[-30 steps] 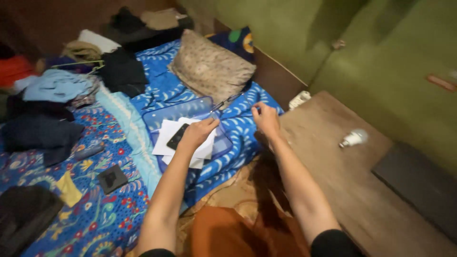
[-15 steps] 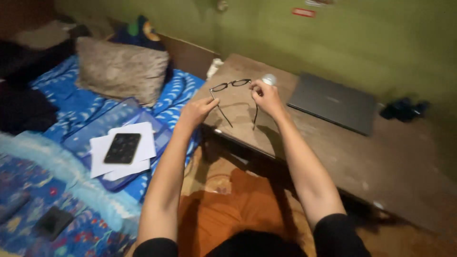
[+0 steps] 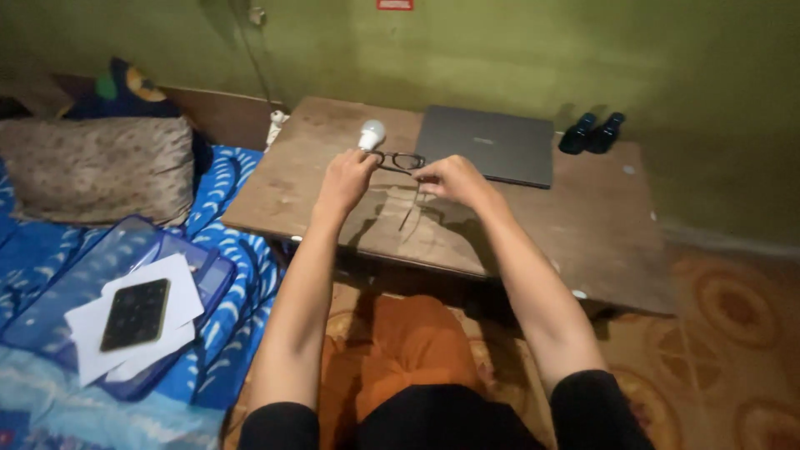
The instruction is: Organize a laptop, documents, and small electronic components on a desk and in a folder.
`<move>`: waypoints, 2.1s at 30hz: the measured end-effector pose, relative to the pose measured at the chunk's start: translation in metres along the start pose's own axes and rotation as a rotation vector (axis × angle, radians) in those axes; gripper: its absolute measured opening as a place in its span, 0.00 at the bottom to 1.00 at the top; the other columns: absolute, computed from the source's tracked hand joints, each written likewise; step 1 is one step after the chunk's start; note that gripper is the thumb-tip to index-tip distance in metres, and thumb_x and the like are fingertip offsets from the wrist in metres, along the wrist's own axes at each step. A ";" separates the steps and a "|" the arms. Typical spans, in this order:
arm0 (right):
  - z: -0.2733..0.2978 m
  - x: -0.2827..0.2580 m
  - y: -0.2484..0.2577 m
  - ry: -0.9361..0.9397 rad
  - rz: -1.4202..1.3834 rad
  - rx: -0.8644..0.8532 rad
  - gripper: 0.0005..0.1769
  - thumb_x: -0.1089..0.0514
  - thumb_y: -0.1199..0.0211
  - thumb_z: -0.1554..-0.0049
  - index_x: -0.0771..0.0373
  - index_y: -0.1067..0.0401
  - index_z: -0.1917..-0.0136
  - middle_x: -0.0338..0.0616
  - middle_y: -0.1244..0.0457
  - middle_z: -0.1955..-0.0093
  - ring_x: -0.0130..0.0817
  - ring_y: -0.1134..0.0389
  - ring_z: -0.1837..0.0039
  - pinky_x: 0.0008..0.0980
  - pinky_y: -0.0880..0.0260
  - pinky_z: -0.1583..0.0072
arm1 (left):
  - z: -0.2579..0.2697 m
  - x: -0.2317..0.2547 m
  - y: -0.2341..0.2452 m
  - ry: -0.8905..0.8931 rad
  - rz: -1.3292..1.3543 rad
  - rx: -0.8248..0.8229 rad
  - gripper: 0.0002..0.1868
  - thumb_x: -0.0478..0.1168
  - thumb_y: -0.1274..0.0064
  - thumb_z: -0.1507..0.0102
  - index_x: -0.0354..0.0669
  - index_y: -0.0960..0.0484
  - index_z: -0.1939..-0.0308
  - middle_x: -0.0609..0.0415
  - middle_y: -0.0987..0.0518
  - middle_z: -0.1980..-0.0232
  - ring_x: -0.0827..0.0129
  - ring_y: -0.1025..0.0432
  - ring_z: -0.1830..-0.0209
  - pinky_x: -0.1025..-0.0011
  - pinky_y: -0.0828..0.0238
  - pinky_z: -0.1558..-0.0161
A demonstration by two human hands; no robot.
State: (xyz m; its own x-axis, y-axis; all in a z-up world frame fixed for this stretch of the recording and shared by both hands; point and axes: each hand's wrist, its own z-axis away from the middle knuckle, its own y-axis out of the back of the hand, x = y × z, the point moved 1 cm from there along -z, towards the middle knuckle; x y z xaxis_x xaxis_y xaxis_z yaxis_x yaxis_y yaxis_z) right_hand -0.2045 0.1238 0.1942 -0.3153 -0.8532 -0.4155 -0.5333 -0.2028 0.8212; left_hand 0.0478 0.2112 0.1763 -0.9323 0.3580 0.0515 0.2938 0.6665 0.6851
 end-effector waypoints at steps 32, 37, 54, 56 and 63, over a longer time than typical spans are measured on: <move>0.095 0.063 -0.001 -0.190 0.279 0.245 0.14 0.54 0.28 0.54 0.57 0.21 0.53 0.44 0.31 0.49 0.41 0.33 0.39 0.45 0.40 0.38 | -0.030 0.130 -0.076 -0.104 0.311 -0.243 0.10 0.41 0.45 0.40 0.39 0.20 0.59 0.42 0.20 0.59 0.46 0.24 0.57 0.52 0.26 0.55; 0.122 0.072 0.017 -0.250 0.334 0.312 0.14 0.54 0.28 0.53 0.58 0.21 0.53 0.44 0.30 0.49 0.43 0.34 0.39 0.45 0.40 0.38 | -0.026 0.135 -0.095 -0.187 0.383 -0.181 0.13 0.41 0.45 0.38 0.39 0.20 0.53 0.41 0.21 0.59 0.46 0.25 0.56 0.53 0.27 0.56; 0.230 0.160 0.071 -0.725 0.659 0.528 0.18 0.53 0.28 0.49 0.62 0.22 0.47 0.48 0.32 0.46 0.48 0.38 0.38 0.53 0.43 0.38 | -0.029 0.135 -0.138 -0.200 0.457 -0.241 0.12 0.37 0.43 0.43 0.42 0.23 0.56 0.45 0.22 0.60 0.47 0.26 0.57 0.53 0.28 0.56; 0.233 0.156 0.081 -0.849 0.685 0.516 0.18 0.53 0.28 0.49 0.61 0.22 0.47 0.48 0.32 0.45 0.49 0.39 0.37 0.54 0.44 0.38 | -0.031 0.135 -0.135 -0.201 0.449 -0.246 0.11 0.36 0.43 0.41 0.42 0.23 0.56 0.45 0.23 0.60 0.49 0.26 0.57 0.54 0.27 0.56; 0.244 0.169 0.097 -1.042 0.846 0.435 0.19 0.52 0.28 0.48 0.60 0.21 0.44 0.48 0.34 0.41 0.49 0.41 0.33 0.54 0.44 0.37 | -0.025 0.124 -0.143 -0.174 0.433 -0.182 0.15 0.35 0.44 0.43 0.41 0.22 0.52 0.45 0.23 0.59 0.50 0.26 0.57 0.56 0.27 0.55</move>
State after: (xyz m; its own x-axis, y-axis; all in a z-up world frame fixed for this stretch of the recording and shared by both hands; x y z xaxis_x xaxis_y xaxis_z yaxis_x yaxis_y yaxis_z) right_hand -0.5011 0.0772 0.1083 -0.9833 0.1400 -0.1160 -0.0287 0.5103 0.8595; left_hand -0.1152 0.1434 0.1030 -0.6793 0.6906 0.2483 0.5904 0.3133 0.7438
